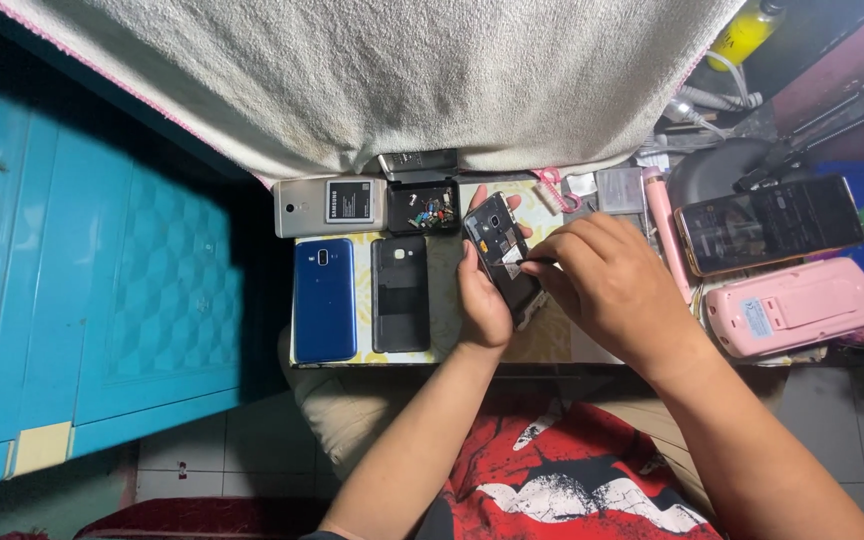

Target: Using a precision screwdriver to remove multiple small screws from the internal chassis of a disassembled smartphone.

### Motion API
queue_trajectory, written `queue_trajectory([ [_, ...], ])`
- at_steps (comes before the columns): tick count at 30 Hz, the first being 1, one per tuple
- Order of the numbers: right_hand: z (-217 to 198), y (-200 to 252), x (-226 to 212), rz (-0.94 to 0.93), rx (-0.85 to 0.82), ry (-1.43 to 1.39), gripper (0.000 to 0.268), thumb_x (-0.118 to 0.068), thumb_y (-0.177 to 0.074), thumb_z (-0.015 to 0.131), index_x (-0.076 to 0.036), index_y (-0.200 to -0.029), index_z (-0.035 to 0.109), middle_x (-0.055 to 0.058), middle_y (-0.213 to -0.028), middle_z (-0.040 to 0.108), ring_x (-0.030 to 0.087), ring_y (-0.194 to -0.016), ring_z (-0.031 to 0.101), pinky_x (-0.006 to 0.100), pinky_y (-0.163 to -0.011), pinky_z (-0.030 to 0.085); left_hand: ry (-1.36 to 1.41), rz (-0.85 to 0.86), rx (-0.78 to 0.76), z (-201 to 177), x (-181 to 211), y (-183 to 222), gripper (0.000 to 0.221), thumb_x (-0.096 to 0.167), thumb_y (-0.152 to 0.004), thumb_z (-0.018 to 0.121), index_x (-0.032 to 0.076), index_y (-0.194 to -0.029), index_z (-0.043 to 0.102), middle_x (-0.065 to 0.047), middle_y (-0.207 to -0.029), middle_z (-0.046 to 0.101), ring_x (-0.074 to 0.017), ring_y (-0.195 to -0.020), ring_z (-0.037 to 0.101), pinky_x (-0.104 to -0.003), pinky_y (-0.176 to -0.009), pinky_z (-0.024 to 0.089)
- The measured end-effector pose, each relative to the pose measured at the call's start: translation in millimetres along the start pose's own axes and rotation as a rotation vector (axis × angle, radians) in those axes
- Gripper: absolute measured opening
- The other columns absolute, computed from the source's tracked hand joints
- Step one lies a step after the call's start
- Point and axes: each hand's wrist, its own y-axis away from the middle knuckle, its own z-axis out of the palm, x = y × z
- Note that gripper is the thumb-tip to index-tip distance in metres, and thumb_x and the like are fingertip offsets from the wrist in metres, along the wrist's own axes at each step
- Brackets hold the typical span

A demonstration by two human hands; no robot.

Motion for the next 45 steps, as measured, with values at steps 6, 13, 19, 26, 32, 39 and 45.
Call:
queue_trajectory([
  [6,8,2,5,-0.104,-0.036,0.342,0.023,-0.032,-0.098,0.069,-0.016,-0.085,0.061,0.003,-0.077,0.057,0.024,-0.082,0.062,0.038,-0.078,0.048,-0.026,-0.038,0.007,1,4,1,0.065,0.038,-0.105,0.026,0.005,-0.162,0.027,-0.019,-0.141,0.054,-0.0148,-0.103,0.063,-0.02,-0.073,0.057],
  [13,5,-5,6,-0.167,-0.058,0.4,0.02,-0.033,-0.096,0.058,-0.013,-0.092,0.06,0.005,-0.084,0.056,0.025,-0.09,0.062,0.039,-0.089,0.047,0.039,-0.027,0.002,0,-4,-1,0.065,0.039,-0.106,0.027,0.008,-0.163,0.024,-0.018,-0.144,0.052,-0.0142,-0.104,0.063,-0.023,-0.08,0.058],
  [19,6,-4,16,-0.228,-0.036,0.38,0.021,-0.027,-0.098,0.065,-0.013,-0.083,0.059,0.004,-0.078,0.056,0.025,-0.084,0.061,0.039,-0.084,0.047,-0.022,-0.033,-0.01,-6,-3,0,0.067,0.041,-0.105,0.026,0.007,-0.163,0.023,-0.017,-0.143,0.051,-0.0143,-0.104,0.061,-0.019,-0.071,0.056],
  [26,2,-9,7,-0.225,-0.024,0.344,0.03,-0.032,-0.101,0.058,-0.013,-0.079,0.057,0.006,-0.07,0.056,0.025,-0.077,0.059,0.039,-0.079,0.047,-0.021,-0.055,0.003,1,2,1,0.067,0.041,-0.105,0.026,0.007,-0.162,0.024,-0.018,-0.144,0.051,-0.0146,-0.105,0.061,-0.02,-0.075,0.058],
  [32,11,-4,13,-0.223,-0.048,0.286,0.026,-0.033,-0.096,0.051,-0.01,-0.084,0.054,0.008,-0.075,0.052,0.028,-0.081,0.058,0.042,-0.085,0.046,-0.025,-0.051,0.033,3,-2,0,0.067,0.042,-0.104,0.026,0.009,-0.162,0.026,-0.018,-0.143,0.052,-0.0168,-0.105,0.061,-0.023,-0.079,0.056],
  [39,5,-12,6,-0.257,-0.044,0.333,0.02,-0.027,-0.094,0.059,-0.011,-0.082,0.058,0.007,-0.072,0.054,0.027,-0.079,0.058,0.041,-0.084,0.047,-0.105,-0.071,0.053,-4,-3,-1,0.066,0.043,-0.104,0.025,0.011,-0.161,0.029,-0.016,-0.142,0.054,-0.0148,-0.105,0.063,-0.021,-0.078,0.055],
  [45,-4,-18,0,-0.255,0.005,0.41,0.027,-0.032,-0.101,0.058,-0.014,-0.081,0.056,0.006,-0.072,0.054,0.025,-0.078,0.057,0.039,-0.083,0.047,-0.115,-0.073,0.039,6,8,1,0.065,0.042,-0.104,0.026,0.01,-0.161,0.029,-0.017,-0.142,0.055,-0.0146,-0.105,0.065,-0.017,-0.071,0.056],
])
